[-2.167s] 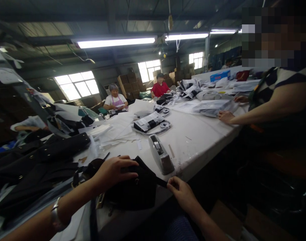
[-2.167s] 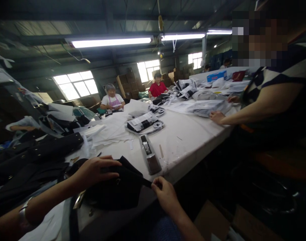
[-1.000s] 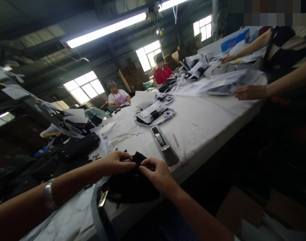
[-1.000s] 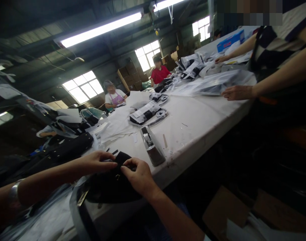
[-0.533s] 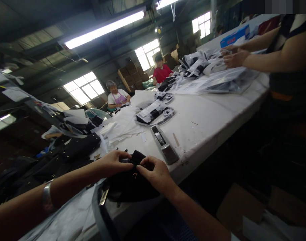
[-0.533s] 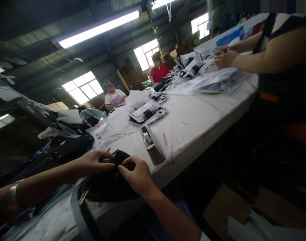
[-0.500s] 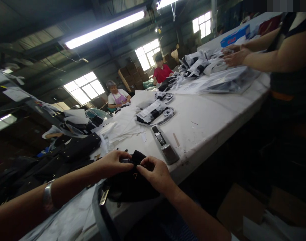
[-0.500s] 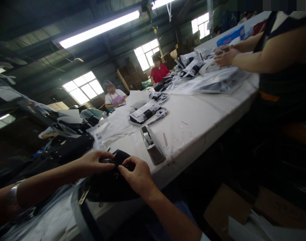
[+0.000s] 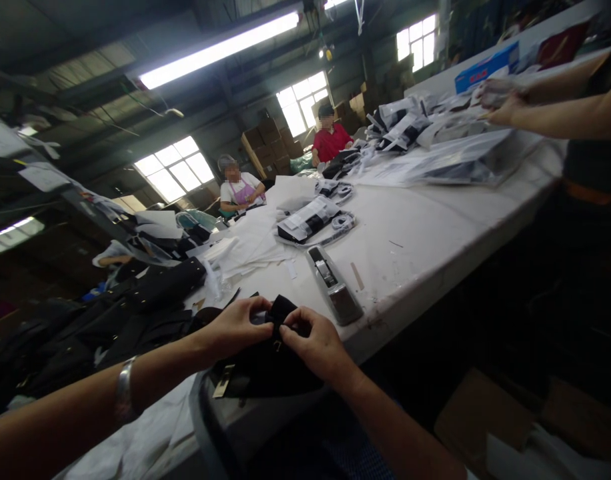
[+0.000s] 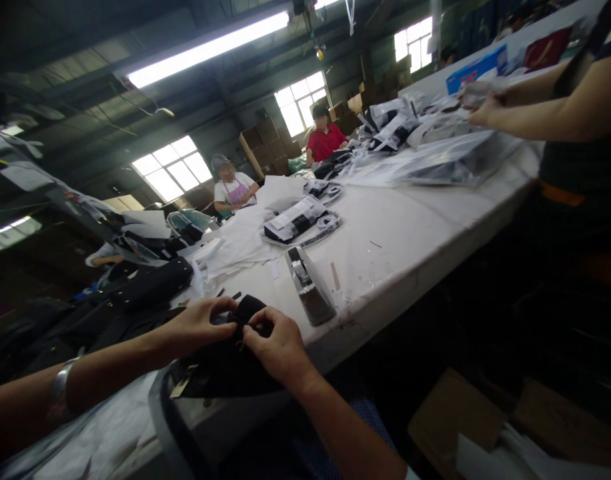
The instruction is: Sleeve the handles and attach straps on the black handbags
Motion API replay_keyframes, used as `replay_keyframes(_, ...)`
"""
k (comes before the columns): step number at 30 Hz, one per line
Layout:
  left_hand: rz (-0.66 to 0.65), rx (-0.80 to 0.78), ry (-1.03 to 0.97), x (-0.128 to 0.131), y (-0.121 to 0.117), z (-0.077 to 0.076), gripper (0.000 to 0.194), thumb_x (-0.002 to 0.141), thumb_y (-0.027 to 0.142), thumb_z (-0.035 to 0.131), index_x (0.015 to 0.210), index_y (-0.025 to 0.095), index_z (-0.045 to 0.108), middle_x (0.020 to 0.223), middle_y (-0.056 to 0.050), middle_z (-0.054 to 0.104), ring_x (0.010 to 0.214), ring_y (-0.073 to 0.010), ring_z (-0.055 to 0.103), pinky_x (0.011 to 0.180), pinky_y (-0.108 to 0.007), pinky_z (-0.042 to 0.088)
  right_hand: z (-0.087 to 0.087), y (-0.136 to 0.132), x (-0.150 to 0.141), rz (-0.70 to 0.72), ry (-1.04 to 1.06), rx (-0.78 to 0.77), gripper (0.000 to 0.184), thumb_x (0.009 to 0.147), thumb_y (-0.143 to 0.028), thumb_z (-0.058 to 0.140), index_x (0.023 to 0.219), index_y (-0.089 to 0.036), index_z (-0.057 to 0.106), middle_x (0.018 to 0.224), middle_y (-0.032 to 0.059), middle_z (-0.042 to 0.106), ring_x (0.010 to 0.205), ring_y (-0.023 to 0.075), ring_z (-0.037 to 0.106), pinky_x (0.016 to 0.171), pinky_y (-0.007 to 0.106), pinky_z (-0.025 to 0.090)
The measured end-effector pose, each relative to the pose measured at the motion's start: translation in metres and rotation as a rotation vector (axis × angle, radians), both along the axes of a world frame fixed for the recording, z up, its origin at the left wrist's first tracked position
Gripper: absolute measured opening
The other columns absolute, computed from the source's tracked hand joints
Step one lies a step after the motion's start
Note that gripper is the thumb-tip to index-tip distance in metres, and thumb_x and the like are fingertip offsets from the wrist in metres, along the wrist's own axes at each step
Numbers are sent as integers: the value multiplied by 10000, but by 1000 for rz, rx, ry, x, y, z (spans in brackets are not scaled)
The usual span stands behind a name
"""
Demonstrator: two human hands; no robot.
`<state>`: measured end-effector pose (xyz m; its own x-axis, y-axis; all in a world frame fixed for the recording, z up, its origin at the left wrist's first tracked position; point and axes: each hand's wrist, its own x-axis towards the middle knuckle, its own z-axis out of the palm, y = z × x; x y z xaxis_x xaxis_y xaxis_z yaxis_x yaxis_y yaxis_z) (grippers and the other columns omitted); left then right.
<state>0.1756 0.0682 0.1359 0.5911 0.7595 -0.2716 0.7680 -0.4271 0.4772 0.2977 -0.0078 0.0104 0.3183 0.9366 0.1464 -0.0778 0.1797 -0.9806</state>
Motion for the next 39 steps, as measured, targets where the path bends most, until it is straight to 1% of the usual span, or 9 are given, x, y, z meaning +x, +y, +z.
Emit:
replay_keyframes(6, -12, -7, -34, -6, -1, -4, 325, 715, 324, 624, 978, 136, 658, 850, -29, 694, 818, -232, 649, 685, -286, 497, -5, -3, -4, -12, 2, 7, 137, 770, -322, 651, 844, -206, 651, 749, -28, 614, 707, 140, 578, 653, 230, 439)
replay_keyframes(11, 17, -106, -59, -13, 2, -3, 434, 723, 395, 676, 1063, 128, 636, 883, -45, 709, 852, -244, 658, 728, -299, 497, -4, -6, -2, 57, 101, -7, 159, 767, -333, 662, 828, -189, 633, 755, -13, 630, 720, 151, 590, 636, 230, 443)
replay_keyframes(13, 22, -116, -68, -14, 2, -5, 426, 717, 391, 688, 1054, 134, 642, 914, -46, 713, 866, -243, 659, 735, -295, 496, -3, -7, -3, 69, 129, -9, 161, 768, -332, 662, 823, -184, 625, 751, -11, 630, 714, 150, 590, 632, 229, 441)
replay_keyframes(22, 67, -12, -85, -8, -9, -15, 303, 683, 288, 650, 950, 145, 672, 786, -14, 697, 706, -195, 630, 611, -258, 471, -3, -9, -11, -32, 47, -36, 161, 749, -299, 658, 871, -202, 615, 732, -44, 533, 684, 129, 532, 623, 219, 423)
replay_keyframes(25, 54, 63, -97, -7, -13, -20, 281, 675, 251, 639, 933, 147, 674, 748, -7, 689, 692, -190, 624, 601, -251, 460, -2, -10, -12, -21, 62, -46, 153, 751, -290, 647, 871, -207, 600, 728, -52, 513, 671, 122, 521, 606, 213, 419)
replay_keyframes(30, 7, 138, -130, -8, -15, -27, 243, 665, 213, 644, 899, 158, 681, 789, -15, 703, 741, -200, 638, 651, -258, 464, -3, -9, -11, 25, 90, -58, 158, 747, -271, 647, 883, -208, 596, 705, -62, 486, 626, 107, 497, 564, 202, 408)
replay_keyframes(34, -27, 98, -96, -9, -4, -21, 262, 701, 249, 645, 939, 147, 674, 772, -20, 695, 723, -206, 634, 641, -267, 465, -1, -7, -7, 11, -11, -21, 160, 772, -299, 666, 896, -208, 621, 729, -49, 545, 676, 124, 538, 615, 223, 426)
replay_keyframes(36, -68, 74, -76, -12, 4, -12, 318, 725, 315, 673, 994, 145, 673, 828, -36, 709, 785, -228, 646, 693, -285, 477, 0, -7, -5, -7, -52, 5, 155, 818, -332, 641, 908, -207, 626, 789, -23, 613, 746, 150, 593, 687, 252, 457)
replay_keyframes(39, -110, -63, -125, -22, 15, 1, 457, 798, 456, 652, 1161, 178, 634, 964, -57, 727, 906, -251, 659, 767, -299, 488, 5, -11, 0, -76, -175, 35, 159, 884, -346, 584, 956, -212, 629, 896, 20, 677, 855, 194, 637, 791, 311, 485)
